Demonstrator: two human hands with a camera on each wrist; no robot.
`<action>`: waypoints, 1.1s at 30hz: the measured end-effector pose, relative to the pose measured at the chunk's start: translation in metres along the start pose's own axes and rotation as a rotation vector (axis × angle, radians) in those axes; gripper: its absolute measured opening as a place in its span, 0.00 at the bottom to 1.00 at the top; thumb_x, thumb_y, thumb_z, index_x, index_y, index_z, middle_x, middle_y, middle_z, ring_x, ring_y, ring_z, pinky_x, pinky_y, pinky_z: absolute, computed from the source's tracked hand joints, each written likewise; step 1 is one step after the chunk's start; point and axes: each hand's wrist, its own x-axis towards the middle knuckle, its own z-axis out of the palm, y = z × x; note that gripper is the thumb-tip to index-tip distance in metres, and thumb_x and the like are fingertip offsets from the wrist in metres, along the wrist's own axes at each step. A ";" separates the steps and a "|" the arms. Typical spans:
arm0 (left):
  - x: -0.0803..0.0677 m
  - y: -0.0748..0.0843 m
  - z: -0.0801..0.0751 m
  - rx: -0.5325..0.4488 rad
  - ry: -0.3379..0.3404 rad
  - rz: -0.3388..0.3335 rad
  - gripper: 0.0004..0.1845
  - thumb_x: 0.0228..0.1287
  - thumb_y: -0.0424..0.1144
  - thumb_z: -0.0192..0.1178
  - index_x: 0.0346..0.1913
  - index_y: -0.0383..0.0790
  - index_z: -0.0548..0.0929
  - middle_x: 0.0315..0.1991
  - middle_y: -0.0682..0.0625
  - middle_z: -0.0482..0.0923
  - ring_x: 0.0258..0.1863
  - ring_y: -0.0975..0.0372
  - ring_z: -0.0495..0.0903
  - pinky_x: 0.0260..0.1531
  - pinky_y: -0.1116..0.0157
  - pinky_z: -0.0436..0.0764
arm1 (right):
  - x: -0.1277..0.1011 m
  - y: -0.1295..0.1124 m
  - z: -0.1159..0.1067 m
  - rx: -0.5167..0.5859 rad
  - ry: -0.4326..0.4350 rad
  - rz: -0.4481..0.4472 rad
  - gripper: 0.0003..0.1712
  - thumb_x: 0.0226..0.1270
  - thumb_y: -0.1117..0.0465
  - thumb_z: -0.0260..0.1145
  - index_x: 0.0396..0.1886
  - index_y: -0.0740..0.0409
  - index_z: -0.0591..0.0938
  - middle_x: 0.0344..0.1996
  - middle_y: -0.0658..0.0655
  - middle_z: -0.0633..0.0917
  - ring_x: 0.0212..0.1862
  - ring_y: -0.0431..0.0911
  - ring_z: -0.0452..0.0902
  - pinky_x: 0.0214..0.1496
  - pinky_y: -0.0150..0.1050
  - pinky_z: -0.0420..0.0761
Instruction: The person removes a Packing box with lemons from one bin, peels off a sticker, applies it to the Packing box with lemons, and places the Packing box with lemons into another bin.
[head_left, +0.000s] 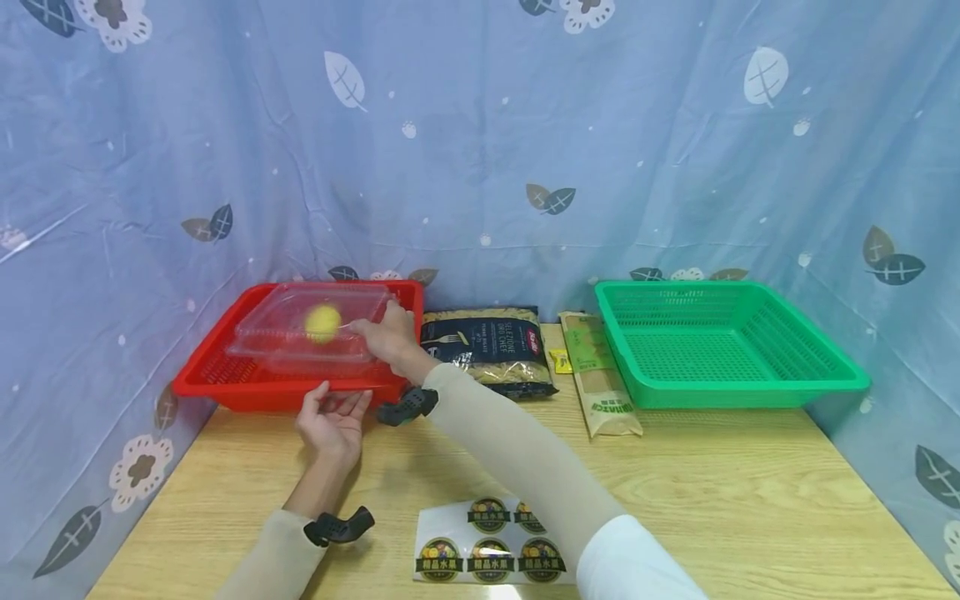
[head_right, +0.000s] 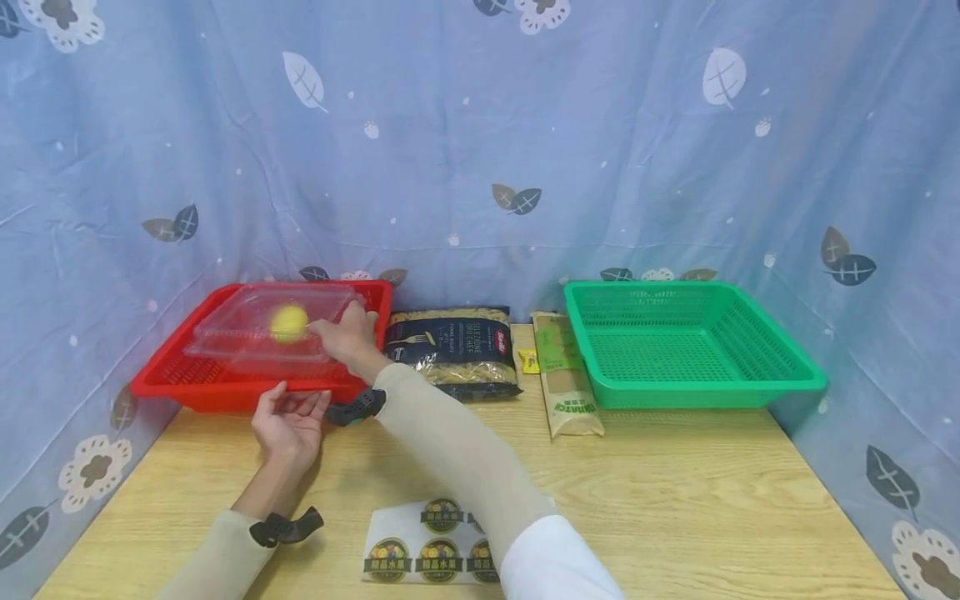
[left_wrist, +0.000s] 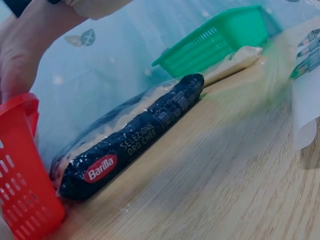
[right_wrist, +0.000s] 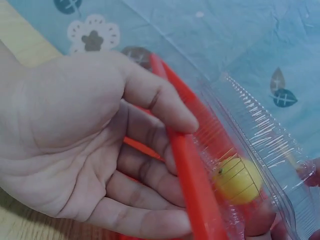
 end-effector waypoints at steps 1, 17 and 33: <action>0.000 0.000 0.000 0.000 0.002 0.002 0.12 0.75 0.40 0.49 0.48 0.32 0.74 0.28 0.43 0.84 0.27 0.52 0.88 0.40 0.57 0.88 | 0.000 0.000 -0.003 0.010 0.002 -0.013 0.30 0.62 0.54 0.74 0.62 0.55 0.76 0.45 0.51 0.77 0.46 0.44 0.74 0.45 0.42 0.85; 0.001 0.003 0.008 -0.052 0.020 0.001 0.19 0.73 0.36 0.48 0.24 0.31 0.79 0.20 0.41 0.83 0.21 0.52 0.87 0.31 0.56 0.89 | -0.010 -0.013 -0.052 0.249 -0.025 -0.049 0.29 0.62 0.56 0.73 0.63 0.55 0.79 0.40 0.52 0.84 0.39 0.47 0.83 0.40 0.44 0.88; -0.003 -0.002 0.006 -0.009 0.034 0.010 0.19 0.73 0.38 0.48 0.24 0.35 0.79 0.20 0.44 0.82 0.22 0.54 0.86 0.35 0.58 0.88 | -0.023 -0.001 -0.107 0.443 -0.015 -0.035 0.38 0.59 0.62 0.70 0.72 0.57 0.73 0.39 0.54 0.82 0.20 0.39 0.65 0.19 0.32 0.72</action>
